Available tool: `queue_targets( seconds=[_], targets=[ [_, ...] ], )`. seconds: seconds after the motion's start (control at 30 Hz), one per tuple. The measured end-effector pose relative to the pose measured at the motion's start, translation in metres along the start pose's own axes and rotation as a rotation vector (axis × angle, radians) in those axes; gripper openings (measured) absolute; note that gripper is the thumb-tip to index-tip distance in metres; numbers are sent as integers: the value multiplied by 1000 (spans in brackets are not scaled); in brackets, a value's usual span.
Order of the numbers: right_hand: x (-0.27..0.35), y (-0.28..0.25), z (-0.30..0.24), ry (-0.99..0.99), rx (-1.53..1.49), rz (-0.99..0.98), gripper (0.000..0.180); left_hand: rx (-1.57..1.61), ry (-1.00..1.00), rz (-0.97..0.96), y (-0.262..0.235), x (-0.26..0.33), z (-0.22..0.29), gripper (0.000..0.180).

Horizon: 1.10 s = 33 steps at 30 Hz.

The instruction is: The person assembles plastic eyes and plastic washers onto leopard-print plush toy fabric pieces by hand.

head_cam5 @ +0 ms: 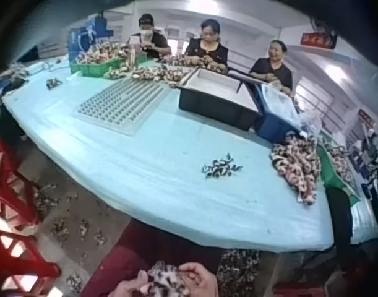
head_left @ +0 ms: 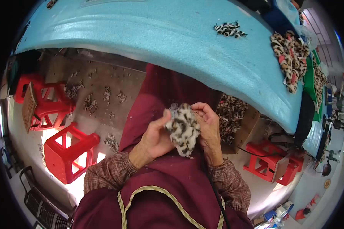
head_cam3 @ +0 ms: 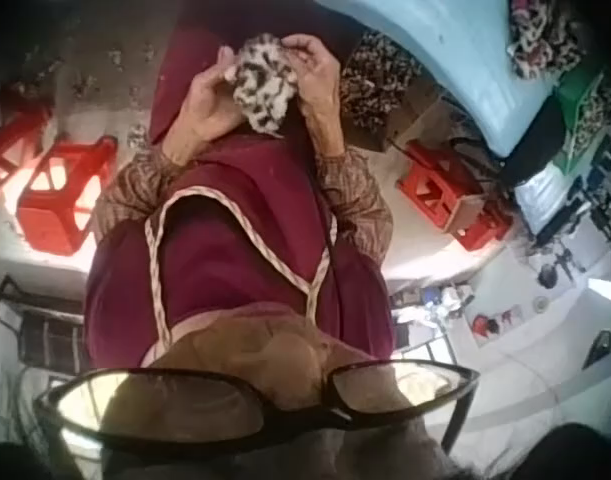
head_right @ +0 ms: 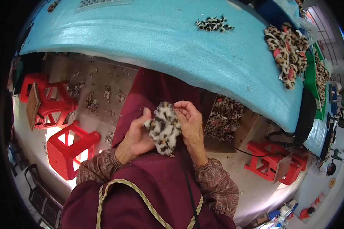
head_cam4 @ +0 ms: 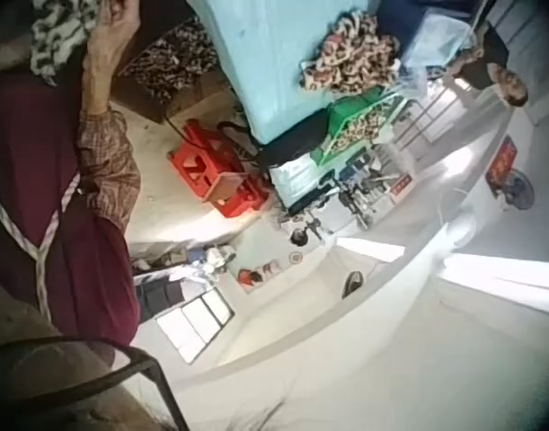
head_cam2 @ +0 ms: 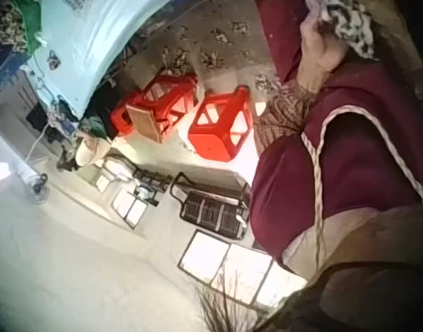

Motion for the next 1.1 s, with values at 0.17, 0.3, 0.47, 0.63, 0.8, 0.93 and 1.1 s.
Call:
queue_targets(
  seconds=[0.17, 0.3, 0.47, 0.63, 0.8, 0.93, 1.1],
  targets=[
    [8, 1, -3, -187, 254, 61, 14, 66, -5, 3, -10, 8, 2, 53],
    [13, 8, -13, -218, 349, 21, 17, -140, -18, 112, -20, 9, 5, 42],
    [9, 8, -10, -145, 248, 19, 19, -146, -33, 125, -18, 2, 3, 29],
    [1, -3, 12, -58, 135, 28, 21, -86, -43, 129, -23, 0, -1, 35],
    [-4, -1, 6, -40, 232, 19, 32, -160, 25, 216, -32, 0, 7, 33],
    [-4, -1, 8, 25, 181, -102, 39, -246, 48, 227, -14, -3, 19, 33],
    [-8, -10, 26, 89, 66, -8, 25, -129, 5, 278, -27, -7, 13, 32]
  ],
)
Point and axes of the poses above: each hand's wrist, its own x-axis away from the middle knuckle, its own y-axis out of the palm, z = x × y, the point moved 8 cm from there along -x, towards the middle knuckle, and after that the axes turned 2 degrees about z, right-handed, at the moved point
